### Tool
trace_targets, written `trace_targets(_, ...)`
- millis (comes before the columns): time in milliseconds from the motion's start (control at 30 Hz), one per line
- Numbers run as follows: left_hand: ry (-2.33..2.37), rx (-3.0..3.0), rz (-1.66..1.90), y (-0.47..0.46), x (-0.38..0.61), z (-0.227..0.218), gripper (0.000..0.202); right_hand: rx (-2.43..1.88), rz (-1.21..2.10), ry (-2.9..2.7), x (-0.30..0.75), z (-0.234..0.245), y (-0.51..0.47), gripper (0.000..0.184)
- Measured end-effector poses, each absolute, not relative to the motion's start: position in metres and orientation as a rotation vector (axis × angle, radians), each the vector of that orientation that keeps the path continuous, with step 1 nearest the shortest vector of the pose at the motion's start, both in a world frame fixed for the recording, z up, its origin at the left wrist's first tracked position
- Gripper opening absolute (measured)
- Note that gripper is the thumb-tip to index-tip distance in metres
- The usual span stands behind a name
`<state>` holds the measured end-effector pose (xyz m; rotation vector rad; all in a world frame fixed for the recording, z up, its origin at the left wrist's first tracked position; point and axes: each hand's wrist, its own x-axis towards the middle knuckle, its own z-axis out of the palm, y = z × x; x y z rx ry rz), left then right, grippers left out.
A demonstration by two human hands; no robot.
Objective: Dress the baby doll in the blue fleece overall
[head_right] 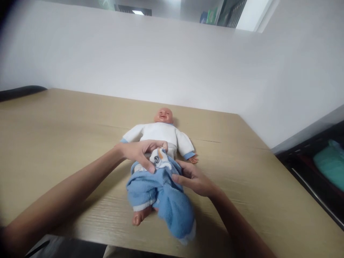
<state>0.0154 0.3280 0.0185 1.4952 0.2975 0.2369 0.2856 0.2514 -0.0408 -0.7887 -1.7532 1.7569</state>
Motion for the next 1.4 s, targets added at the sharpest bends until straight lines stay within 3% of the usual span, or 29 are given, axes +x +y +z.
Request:
trace_targets(200, 0.307, 1.452, 0.32, 0.326, 0.02, 0.008, 0.065, -0.77, 1.661, -1.477, 0.28, -0.043, 0.261, 0.036)
trace_targets(400, 0.391, 1.731, 0.041, 0.329, 0.022, 0.008, 0.04, -0.928, 1.474, -1.534, 0.282, -0.044, 0.258, 0.035)
trace_targets(500, 0.34, 1.785, 0.067, 0.327, 0.021, 0.01, 0.033, -0.974, 1.496, -1.649, 0.287, -0.04, 0.256, 0.032)
trace_targets(667, 0.304, 1.826, 0.158, 0.324, 0.021, 0.01, 0.026, -0.844, 1.872, -1.906, 0.299, -0.033, 0.252, 0.041)
trace_targets(867, 0.228, 1.829, 0.027, 0.314, 0.026, 0.012, 0.038, -0.975, 1.622, -1.418, 0.299, -0.05, 0.247, 0.046)
trace_targets(1033, 0.111, 1.767, -0.065, 0.313, 0.027, 0.012, 0.026, -1.064, 1.674, -1.563, 0.291, -0.054, 0.247, 0.048)
trace_targets(1267, 0.23, 1.779, 0.098, 0.324, 0.02, -0.006, 0.042, -0.767, 2.002, -1.842, 0.295, -0.037, 0.238, 0.08)
trace_targets(1400, 0.175, 1.714, -0.037, 0.328, 0.018, -0.008, 0.044, -0.855, 1.867, -1.492, 0.29, -0.048, 0.233, 0.062)
